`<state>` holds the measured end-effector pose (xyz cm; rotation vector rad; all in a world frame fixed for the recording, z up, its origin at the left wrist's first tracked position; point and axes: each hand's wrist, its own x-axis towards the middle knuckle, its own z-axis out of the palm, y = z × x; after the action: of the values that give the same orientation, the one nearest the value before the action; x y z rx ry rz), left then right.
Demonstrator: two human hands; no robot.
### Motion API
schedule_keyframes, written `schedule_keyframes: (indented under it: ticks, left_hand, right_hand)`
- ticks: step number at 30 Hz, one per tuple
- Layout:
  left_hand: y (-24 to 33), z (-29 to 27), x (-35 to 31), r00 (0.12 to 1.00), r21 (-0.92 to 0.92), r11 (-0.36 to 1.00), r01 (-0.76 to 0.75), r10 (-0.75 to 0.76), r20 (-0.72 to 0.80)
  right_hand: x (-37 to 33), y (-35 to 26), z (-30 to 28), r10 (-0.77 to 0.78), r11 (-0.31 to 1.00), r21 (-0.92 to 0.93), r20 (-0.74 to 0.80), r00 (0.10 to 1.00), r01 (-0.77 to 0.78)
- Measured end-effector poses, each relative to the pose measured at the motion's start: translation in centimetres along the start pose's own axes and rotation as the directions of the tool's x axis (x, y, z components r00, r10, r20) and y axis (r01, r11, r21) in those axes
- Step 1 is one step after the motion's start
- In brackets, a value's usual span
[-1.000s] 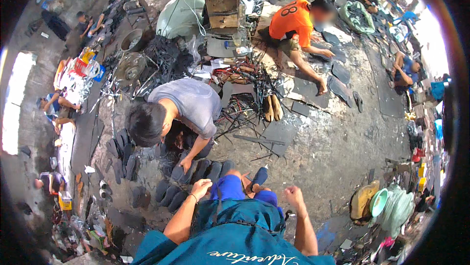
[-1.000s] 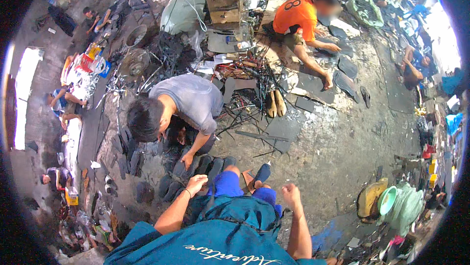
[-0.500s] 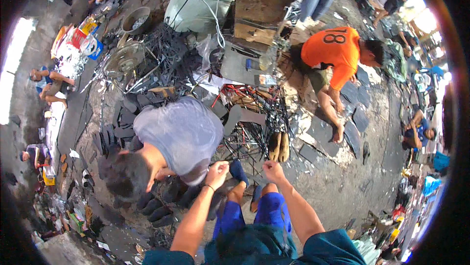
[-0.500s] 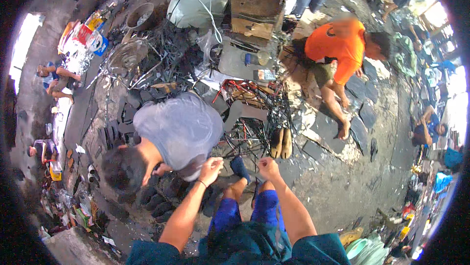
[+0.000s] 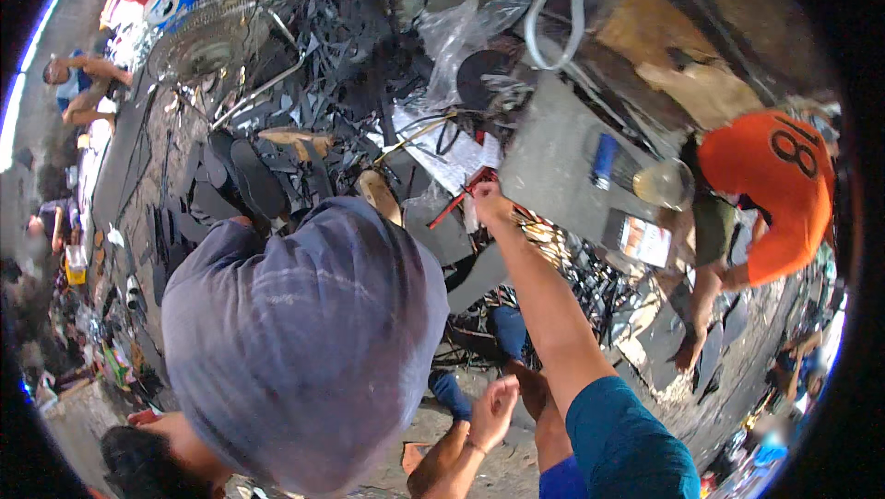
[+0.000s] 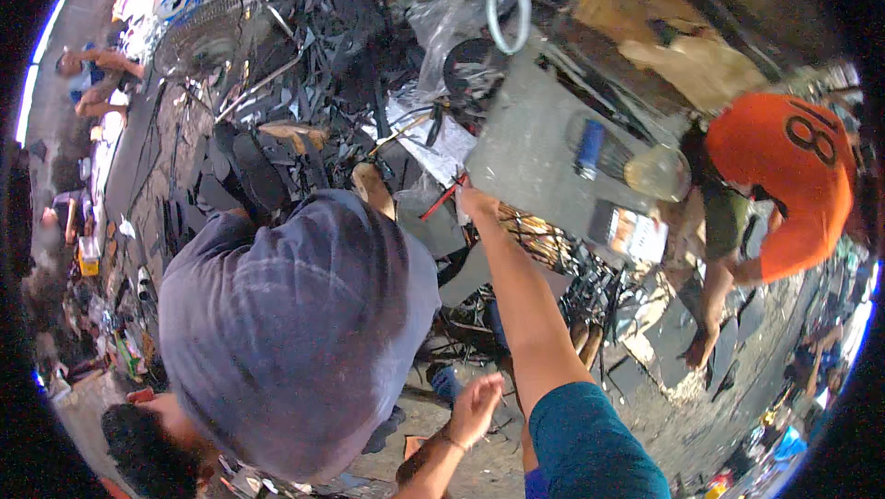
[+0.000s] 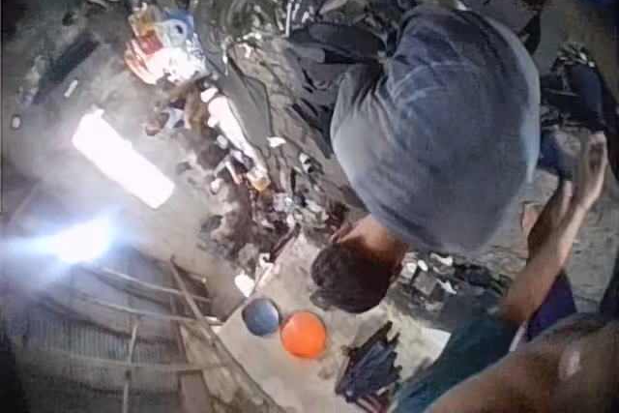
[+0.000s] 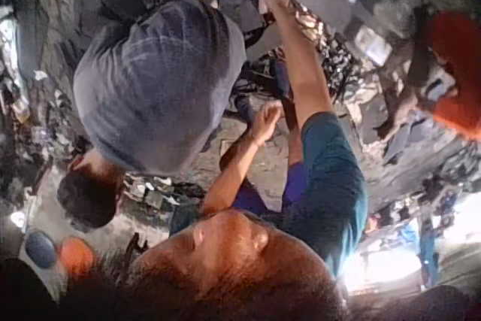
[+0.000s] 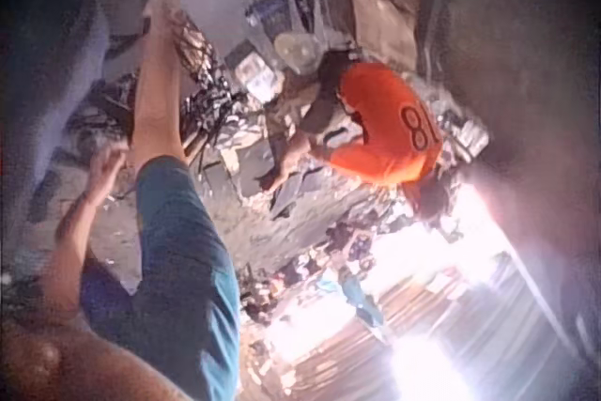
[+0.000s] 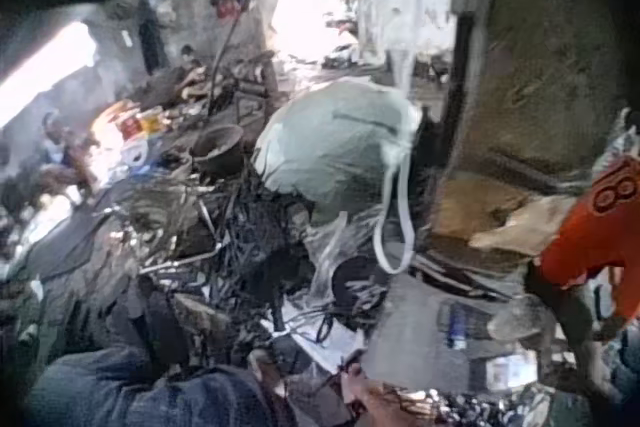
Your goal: The person sits on the floor and applies small white labels to black shoe insoles. They pick up an insole, peel a label from a sheet, and stick it onto the insole before placing it in a stack. The person repeats this process with multiple insoles while other workers are visible in the background.
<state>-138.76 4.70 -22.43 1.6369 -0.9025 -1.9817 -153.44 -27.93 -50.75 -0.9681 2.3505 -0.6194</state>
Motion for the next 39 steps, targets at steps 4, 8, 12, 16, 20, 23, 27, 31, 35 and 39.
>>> schedule_keyframes:
  ticks: [4, 8, 12, 16, 20, 23, 27, 31, 35, 39]
  left_hand:
    - [-2.5, 1.0, -2.6, 0.994, -0.053, 0.993, 0.107, -0.109, -0.02]
    - [-2.8, 1.7, -3.9, 0.918, -0.143, 0.95, 0.277, -0.306, -0.253]
    - [-0.7, 2.2, -3.0, 0.965, -0.144, 0.962, 0.232, -0.247, -0.09]
    - [2.1, 2.3, -0.5, 0.953, -0.252, 0.933, 0.256, -0.288, -0.096]
    - [2.7, 1.7, 2.0, 0.973, -0.323, 0.937, 0.135, -0.187, -0.135]
    - [2.8, 1.1, 3.2, 0.98, -0.357, 0.928, 0.109, -0.161, -0.121]
    - [3.4, 1.0, 3.7, 0.978, -0.322, 0.938, 0.128, -0.173, -0.117]
    - [2.9, 1.1, 3.8, 0.984, -0.317, 0.942, 0.113, -0.15, -0.095]
    - [3.5, 1.2, 5.2, 0.99, -0.335, 0.942, 0.027, -0.071, -0.121]
    - [4.7, 1.9, 7.3, 0.993, -0.338, 0.936, 0.098, -0.115, -0.032]
  right_hand:
    - [6.8, 0.1, 6.0, 0.217, 0.975, -0.01, -0.197, 0.956, -0.224]
    - [1.8, -6.9, 7.2, 0.394, 0.919, -0.023, 0.139, 0.909, -0.394]
    - [7.6, 0.8, 3.1, 0.383, 0.769, 0.413, 0.311, 0.87, -0.487]
    - [5.5, -2.6, 3.0, 0.319, 0.751, 0.506, 0.284, 0.904, -0.424]
    - [3.9, -7.1, 0.9, 0.45, 0.64, 0.493, 0.381, 0.808, -0.589]
    - [3.5, -6.1, 1.0, 0.363, 0.619, 0.586, 0.377, 0.852, -0.523]
    - [1.5, -6.3, 0.6, 0.244, 0.548, 0.673, 0.44, 0.864, -0.497]
    - [1.1, -6.0, -1.3, 0.262, 0.559, 0.6, 0.527, 0.809, -0.572]
    - [-1.2, -6.8, -2.9, 0.409, 0.534, 0.529, 0.521, 0.749, -0.66]
    - [-0.9, 0.1, -4.3, 0.522, 0.51, 0.596, 0.359, 0.774, -0.62]
